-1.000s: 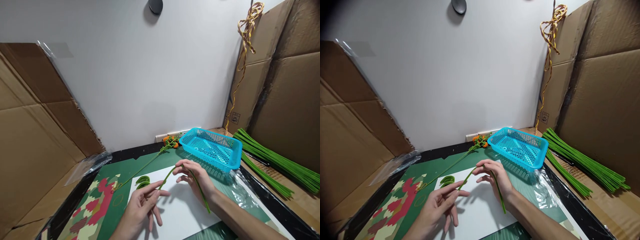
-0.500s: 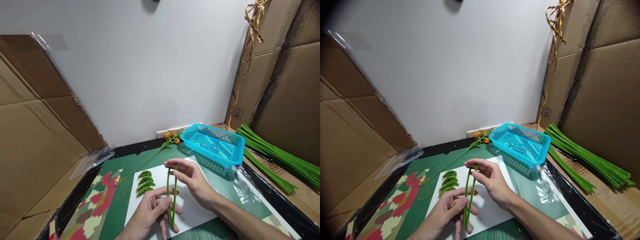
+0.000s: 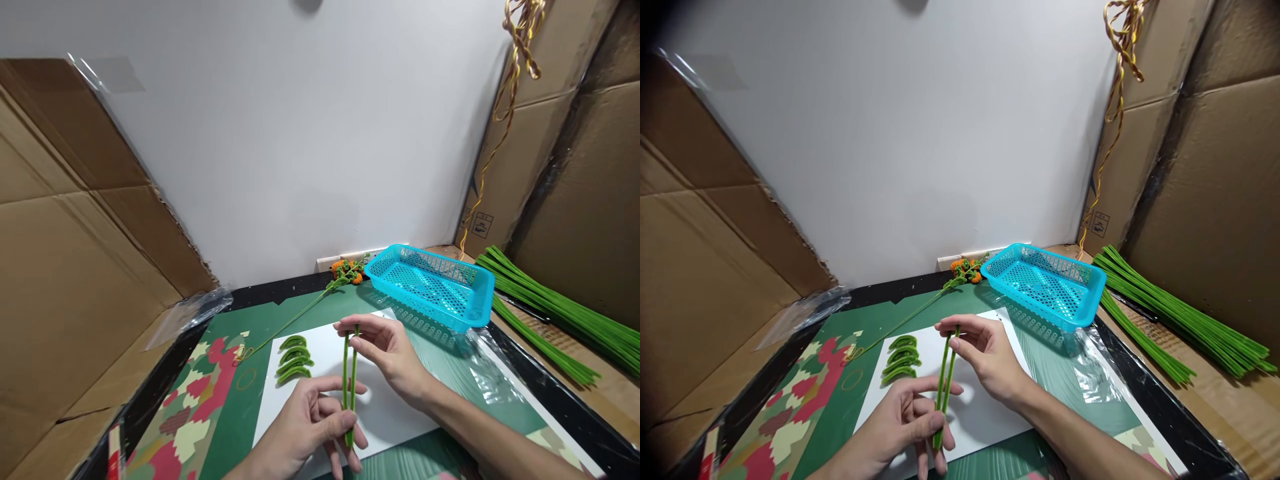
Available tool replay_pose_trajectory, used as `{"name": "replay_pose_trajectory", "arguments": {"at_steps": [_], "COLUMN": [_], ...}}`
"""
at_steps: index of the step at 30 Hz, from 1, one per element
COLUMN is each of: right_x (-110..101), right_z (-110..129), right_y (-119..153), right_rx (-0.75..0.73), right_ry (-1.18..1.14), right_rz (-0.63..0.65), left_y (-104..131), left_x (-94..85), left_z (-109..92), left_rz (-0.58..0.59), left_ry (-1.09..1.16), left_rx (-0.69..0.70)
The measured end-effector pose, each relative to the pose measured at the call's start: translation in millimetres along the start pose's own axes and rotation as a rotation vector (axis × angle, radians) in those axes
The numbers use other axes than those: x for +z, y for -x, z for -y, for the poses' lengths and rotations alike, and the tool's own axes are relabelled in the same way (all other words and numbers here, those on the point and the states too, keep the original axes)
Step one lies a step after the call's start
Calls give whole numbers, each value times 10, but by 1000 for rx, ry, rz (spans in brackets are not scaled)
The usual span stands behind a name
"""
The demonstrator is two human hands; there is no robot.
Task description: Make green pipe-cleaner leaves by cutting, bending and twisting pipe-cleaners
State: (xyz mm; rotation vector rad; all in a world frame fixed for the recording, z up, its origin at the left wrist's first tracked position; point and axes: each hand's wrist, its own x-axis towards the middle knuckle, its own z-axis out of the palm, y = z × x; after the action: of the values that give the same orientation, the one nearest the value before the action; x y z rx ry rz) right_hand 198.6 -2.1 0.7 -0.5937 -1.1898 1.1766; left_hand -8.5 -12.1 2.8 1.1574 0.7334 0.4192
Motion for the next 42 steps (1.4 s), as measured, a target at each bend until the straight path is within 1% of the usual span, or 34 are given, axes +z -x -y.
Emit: {"name": "replay_pose_trajectory", "arguments": {"at_steps": [5, 7, 12, 16, 20, 23, 27, 30, 32, 35, 37, 40, 42], "right_x": [-14, -16, -16, -47, -124, -206, -309, -353, -366, -374, -377, -386, -393], "right_z": [32, 42, 56, 54, 64, 91, 113, 96, 76, 47, 28, -3, -12], "right_y": [38, 52, 61, 60, 56, 41, -5, -44, -61, -68, -67, -70, -77], "right_rx": [-21, -52, -154, -200, -200, -206, -337, -457, -506, -484, -454, -412, -382], "right_ry": [262, 356, 510, 620, 687, 744, 932, 1027, 1089, 1173, 1205, 1233, 1241], "right_rz": [-7, -13, 11, 51, 114, 207, 363, 425, 460, 479, 479, 464, 443], "left_y": [21, 22, 18, 20, 39, 59, 95, 136, 163, 188, 189, 160, 119], "left_x": [28, 26, -5, -21, -24, -45, -64, -41, -19, -1, -6, -48, -96], "left_z": [-33, -25, 13, 7, -24, -31, -38, -63, -85, -112, -126, -146, -158], "left_rz": [-21, -24, 14, 39, 49, 52, 83, 82, 106, 168, 179, 144, 95], "left_ry": [-47, -57, -39, -12, 19, 66, 151, 208, 209, 147, 103, 48, 13], "left_rx": [0, -7, -19, -9, -3, 17, 42, 48, 19, -28, -46, -45, -14]}}
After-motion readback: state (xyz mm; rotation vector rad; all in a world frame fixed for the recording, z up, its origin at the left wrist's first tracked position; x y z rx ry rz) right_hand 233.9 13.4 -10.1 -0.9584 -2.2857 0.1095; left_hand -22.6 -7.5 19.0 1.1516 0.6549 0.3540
